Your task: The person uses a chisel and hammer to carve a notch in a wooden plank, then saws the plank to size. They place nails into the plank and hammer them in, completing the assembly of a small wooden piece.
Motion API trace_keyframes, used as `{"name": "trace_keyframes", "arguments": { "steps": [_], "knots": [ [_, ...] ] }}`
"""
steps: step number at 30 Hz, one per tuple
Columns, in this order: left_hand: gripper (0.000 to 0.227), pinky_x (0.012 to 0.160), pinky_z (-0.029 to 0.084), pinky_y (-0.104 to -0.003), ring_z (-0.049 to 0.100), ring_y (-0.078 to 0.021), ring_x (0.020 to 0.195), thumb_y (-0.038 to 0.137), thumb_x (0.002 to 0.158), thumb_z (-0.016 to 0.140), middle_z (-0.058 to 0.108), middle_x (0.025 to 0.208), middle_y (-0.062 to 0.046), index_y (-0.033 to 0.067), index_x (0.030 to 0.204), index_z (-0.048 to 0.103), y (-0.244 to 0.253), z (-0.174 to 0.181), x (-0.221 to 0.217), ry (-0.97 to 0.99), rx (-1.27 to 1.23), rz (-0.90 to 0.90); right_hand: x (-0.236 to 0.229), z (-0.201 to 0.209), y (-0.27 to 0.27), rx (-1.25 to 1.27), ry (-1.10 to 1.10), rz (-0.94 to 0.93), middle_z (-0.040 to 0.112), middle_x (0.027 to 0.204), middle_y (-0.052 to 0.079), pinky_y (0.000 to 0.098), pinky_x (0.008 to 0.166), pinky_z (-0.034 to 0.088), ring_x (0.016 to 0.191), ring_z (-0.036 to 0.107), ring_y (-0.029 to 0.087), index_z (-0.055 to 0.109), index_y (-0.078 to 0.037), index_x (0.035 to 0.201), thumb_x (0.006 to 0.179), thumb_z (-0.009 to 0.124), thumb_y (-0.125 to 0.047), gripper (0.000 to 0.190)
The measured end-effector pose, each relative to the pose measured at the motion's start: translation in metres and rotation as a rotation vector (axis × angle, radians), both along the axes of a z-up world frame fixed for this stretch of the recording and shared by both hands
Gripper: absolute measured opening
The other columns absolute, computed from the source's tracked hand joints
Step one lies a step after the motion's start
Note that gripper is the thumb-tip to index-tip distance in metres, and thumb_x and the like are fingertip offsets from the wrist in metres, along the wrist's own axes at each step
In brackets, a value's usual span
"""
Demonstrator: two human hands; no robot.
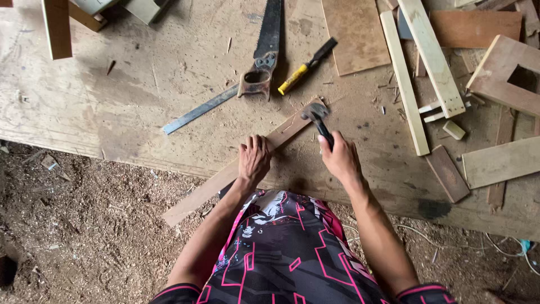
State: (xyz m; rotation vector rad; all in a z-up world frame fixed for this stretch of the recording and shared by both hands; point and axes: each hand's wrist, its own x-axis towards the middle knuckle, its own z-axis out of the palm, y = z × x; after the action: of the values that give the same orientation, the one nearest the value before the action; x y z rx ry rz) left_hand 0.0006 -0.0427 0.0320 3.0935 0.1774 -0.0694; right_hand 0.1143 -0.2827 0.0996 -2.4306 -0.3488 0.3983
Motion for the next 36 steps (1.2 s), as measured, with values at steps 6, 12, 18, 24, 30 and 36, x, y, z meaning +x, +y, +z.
{"name": "trace_keyframes", "arguments": {
  "steps": [6, 12, 18, 24, 30, 36],
  "knots": [
    [0.061, 0.082, 0.047, -0.05, 0.053, -0.033, 0.106, 0.039, 0.09, 0.061, 0.056, 0.122, -0.02, 0.0014, 0.136, 0.052, 0.026, -0.01, 0.009, -0.033, 0.107, -0.115, 0.058, -0.002, 0.014, -0.147, 0.058, 0.32, 0.05, 0.059, -0.003, 0.0331, 0.039, 0.039, 0.042, 0.043, 0.009, 0.058, -0.007, 0.108, 0.108, 0.046, -0.035, 0.03],
    [0.051, 0.113, 0.043, -0.046, 0.051, -0.0279, 0.129, 0.03, 0.105, 0.054, 0.055, 0.139, -0.014, -0.0006, 0.146, 0.049, 0.105, 0.023, 0.029, -0.031, 0.212, -0.302, 0.12, 0.001, 0.019, -0.314, 0.008, 0.498, 0.065, 0.078, 0.012, 0.0476, 0.058, 0.049, 0.064, 0.062, 0.031, 0.062, -0.008, 0.109, 0.111, 0.046, -0.04, 0.036],
    [0.052, 0.106, 0.04, -0.053, 0.053, -0.0288, 0.117, 0.036, 0.101, 0.055, 0.057, 0.124, -0.017, -0.0009, 0.138, 0.053, 0.095, 0.025, 0.025, 0.122, 0.086, -0.433, 0.129, -0.012, 0.007, -0.196, 0.083, 0.329, 0.069, 0.078, 0.016, 0.0509, 0.066, 0.052, 0.071, 0.069, 0.035, 0.065, -0.008, 0.104, 0.106, 0.051, -0.042, 0.036],
    [0.047, 0.11, 0.038, -0.049, 0.052, -0.0278, 0.12, 0.031, 0.097, 0.056, 0.057, 0.128, -0.012, 0.0021, 0.134, 0.057, 0.065, 0.023, 0.017, 0.015, 0.033, -0.509, 0.088, -0.047, -0.044, -0.176, 0.169, 0.031, 0.065, 0.069, 0.017, 0.0464, 0.059, 0.05, 0.061, 0.063, 0.031, 0.061, -0.002, 0.087, 0.1, 0.066, -0.045, 0.045],
    [0.053, 0.103, 0.037, -0.053, 0.052, -0.0283, 0.116, 0.038, 0.082, 0.062, 0.058, 0.122, -0.011, 0.0042, 0.122, 0.064, 0.048, 0.051, 0.038, -0.156, -0.081, -0.519, 0.024, -0.093, -0.114, -0.037, -0.061, -0.278, 0.064, 0.071, 0.022, 0.0507, 0.06, 0.049, 0.064, 0.064, 0.04, 0.06, 0.0, 0.087, 0.097, 0.071, -0.037, 0.04],
    [0.02, 0.098, 0.042, -0.043, 0.059, -0.0237, 0.113, 0.034, 0.097, 0.064, 0.067, 0.112, -0.004, 0.0171, 0.102, 0.073, -0.009, 0.058, 0.1, -0.052, -0.322, -0.376, -0.023, -0.123, -0.152, -0.051, -0.102, -0.51, 0.067, 0.075, 0.025, 0.0526, 0.062, 0.051, 0.071, 0.068, 0.045, 0.062, 0.001, 0.086, 0.096, 0.072, -0.036, 0.039]
  ]
}}
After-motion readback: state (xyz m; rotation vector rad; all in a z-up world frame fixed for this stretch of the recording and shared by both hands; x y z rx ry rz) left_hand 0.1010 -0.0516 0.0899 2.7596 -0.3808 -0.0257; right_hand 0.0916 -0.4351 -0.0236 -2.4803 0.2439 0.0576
